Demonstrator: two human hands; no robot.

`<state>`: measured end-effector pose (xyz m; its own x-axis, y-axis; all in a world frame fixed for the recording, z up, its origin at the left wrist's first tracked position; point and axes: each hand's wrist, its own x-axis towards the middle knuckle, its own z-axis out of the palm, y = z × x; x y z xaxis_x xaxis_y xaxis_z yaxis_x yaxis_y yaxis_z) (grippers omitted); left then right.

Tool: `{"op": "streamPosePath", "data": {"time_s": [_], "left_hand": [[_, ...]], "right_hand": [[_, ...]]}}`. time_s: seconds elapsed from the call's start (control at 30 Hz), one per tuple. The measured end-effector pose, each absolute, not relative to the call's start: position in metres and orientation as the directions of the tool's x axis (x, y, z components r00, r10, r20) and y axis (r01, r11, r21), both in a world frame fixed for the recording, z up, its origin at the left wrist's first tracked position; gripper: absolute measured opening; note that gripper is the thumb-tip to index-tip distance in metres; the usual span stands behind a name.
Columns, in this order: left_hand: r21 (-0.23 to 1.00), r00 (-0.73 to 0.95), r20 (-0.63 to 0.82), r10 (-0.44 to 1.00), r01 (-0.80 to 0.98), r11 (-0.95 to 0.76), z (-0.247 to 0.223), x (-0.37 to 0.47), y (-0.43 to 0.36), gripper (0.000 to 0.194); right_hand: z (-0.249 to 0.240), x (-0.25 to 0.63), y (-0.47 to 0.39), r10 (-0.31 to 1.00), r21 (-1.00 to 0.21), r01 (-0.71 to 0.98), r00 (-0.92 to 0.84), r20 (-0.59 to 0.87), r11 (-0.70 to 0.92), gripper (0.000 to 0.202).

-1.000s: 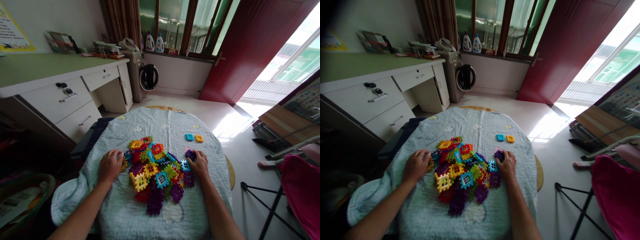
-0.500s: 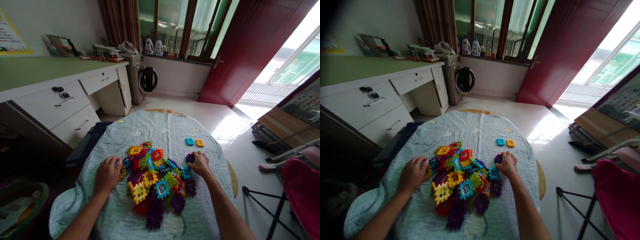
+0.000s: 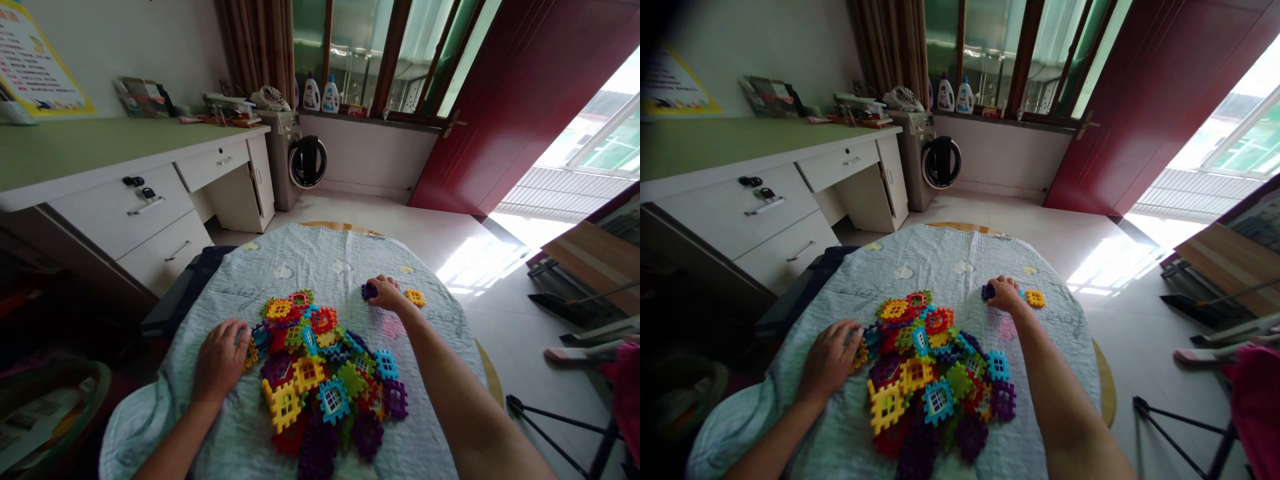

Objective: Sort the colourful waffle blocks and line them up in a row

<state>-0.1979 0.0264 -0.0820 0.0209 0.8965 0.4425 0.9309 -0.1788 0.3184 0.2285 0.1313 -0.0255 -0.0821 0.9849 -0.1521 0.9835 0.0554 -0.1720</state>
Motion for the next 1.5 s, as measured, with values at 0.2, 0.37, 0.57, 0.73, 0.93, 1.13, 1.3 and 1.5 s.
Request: {"op": "streamPosePath", "data": {"time_s": [0.2,0.37,0.57,0.73,0.93,1.13,1.3,1.5], "left_hand": [[0.319,0.025,0.437,0.899,0.930,-0.181,-0.080,-0.198,0.026,0.041],[0.319,0.027,0.434,0.900,0.930,-0.182,-0.081,-0.199,0.026,0.041],[0.319,0.022,0.424,0.905,0.932,-0.173,-0.082,-0.199,0.026,0.043],[0.317,0.019,0.423,0.906,0.934,-0.167,-0.082,-0.199,0.026,0.040],[0.319,0.015,0.420,0.907,0.933,-0.164,-0.081,-0.198,0.026,0.042],[0.317,0.014,0.416,0.909,0.935,-0.160,-0.080,-0.197,0.026,0.042],[0.312,0.025,0.416,0.909,0.935,-0.169,-0.080,-0.198,0.026,0.043],[0.311,0.031,0.427,0.904,0.934,-0.178,-0.081,-0.198,0.026,0.040]], "right_hand": [[-0.024,0.234,0.139,0.969,-0.153,0.984,-0.120,-0.214,0.088,0.064],[-0.024,0.232,0.143,0.962,-0.138,0.985,-0.135,-0.239,0.104,0.054],[-0.023,0.234,0.143,0.961,-0.138,0.984,-0.140,-0.239,0.109,0.054],[-0.020,0.238,0.143,0.961,-0.145,0.982,-0.149,-0.234,0.117,0.054],[-0.023,0.238,0.144,0.958,-0.159,0.978,-0.169,-0.231,0.134,0.054],[-0.022,0.245,0.145,0.964,-0.180,0.976,-0.159,-0.213,0.121,0.063],[-0.004,0.283,0.141,0.984,-0.176,0.984,-0.070,-0.164,0.041,0.061],[-0.008,0.296,0.126,0.968,-0.115,0.993,-0.059,-0.244,0.031,0.067]]}}
